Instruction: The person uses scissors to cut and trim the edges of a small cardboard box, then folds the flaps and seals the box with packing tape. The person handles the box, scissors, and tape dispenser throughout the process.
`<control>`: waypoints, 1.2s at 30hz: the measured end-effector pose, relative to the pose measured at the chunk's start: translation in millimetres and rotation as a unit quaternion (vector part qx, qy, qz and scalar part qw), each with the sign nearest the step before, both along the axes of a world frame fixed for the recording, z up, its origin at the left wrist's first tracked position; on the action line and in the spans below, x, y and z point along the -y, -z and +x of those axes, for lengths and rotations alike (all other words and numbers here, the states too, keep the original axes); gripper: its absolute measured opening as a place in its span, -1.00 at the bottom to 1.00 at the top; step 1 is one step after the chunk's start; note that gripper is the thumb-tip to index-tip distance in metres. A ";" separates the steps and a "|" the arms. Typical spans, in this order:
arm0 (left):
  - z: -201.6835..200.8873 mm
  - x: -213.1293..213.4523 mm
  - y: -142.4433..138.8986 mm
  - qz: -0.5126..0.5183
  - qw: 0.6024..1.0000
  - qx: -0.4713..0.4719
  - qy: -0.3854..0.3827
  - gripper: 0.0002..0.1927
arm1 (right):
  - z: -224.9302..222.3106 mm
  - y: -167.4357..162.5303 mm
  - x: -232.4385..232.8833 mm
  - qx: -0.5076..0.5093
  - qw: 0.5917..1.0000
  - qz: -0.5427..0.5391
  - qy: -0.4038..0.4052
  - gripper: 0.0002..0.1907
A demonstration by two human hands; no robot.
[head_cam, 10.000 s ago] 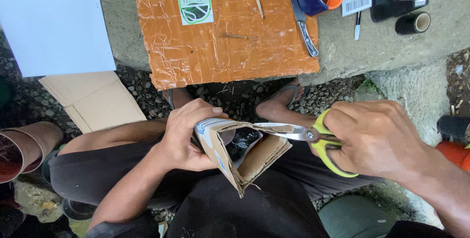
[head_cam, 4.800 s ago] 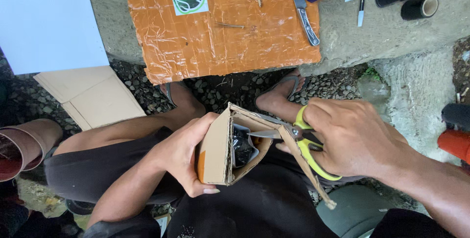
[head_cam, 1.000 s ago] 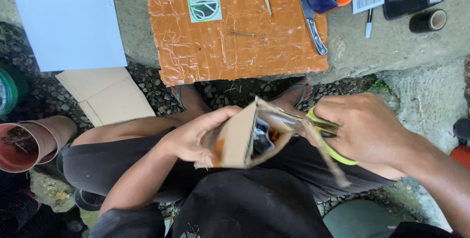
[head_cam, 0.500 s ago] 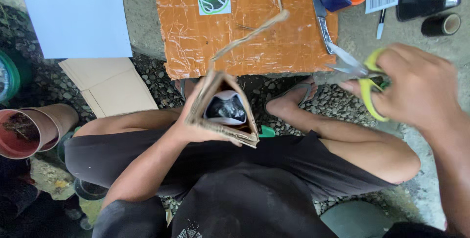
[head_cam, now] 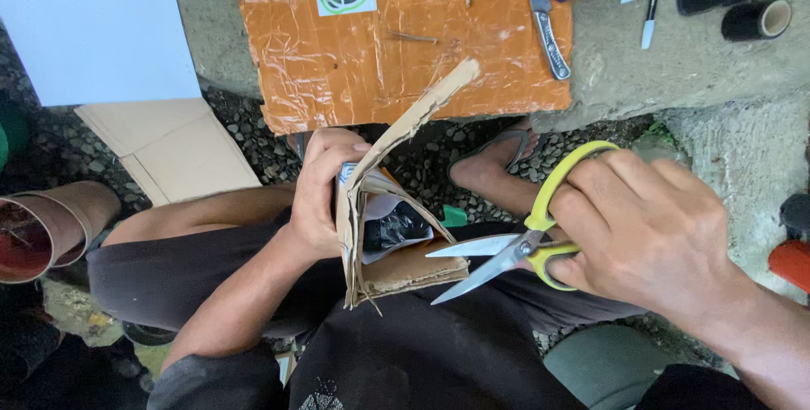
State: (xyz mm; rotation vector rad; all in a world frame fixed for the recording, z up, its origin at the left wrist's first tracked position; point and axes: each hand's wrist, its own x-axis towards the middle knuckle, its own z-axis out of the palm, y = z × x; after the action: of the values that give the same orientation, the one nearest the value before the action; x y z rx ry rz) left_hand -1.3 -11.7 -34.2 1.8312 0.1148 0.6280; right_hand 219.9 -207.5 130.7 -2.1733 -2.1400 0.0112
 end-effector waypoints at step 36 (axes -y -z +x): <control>1.2 6.9 -9.5 0.037 0.999 0.008 -0.008 -0.32 | -5.8 0.4 9.5 -0.065 0.995 -0.053 -0.049 -0.69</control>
State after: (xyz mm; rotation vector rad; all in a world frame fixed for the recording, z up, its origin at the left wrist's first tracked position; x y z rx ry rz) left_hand 0.0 -18.6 -24.7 1.8979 0.0972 0.6646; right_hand 214.1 -217.1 130.3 -2.0546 -2.2164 0.2715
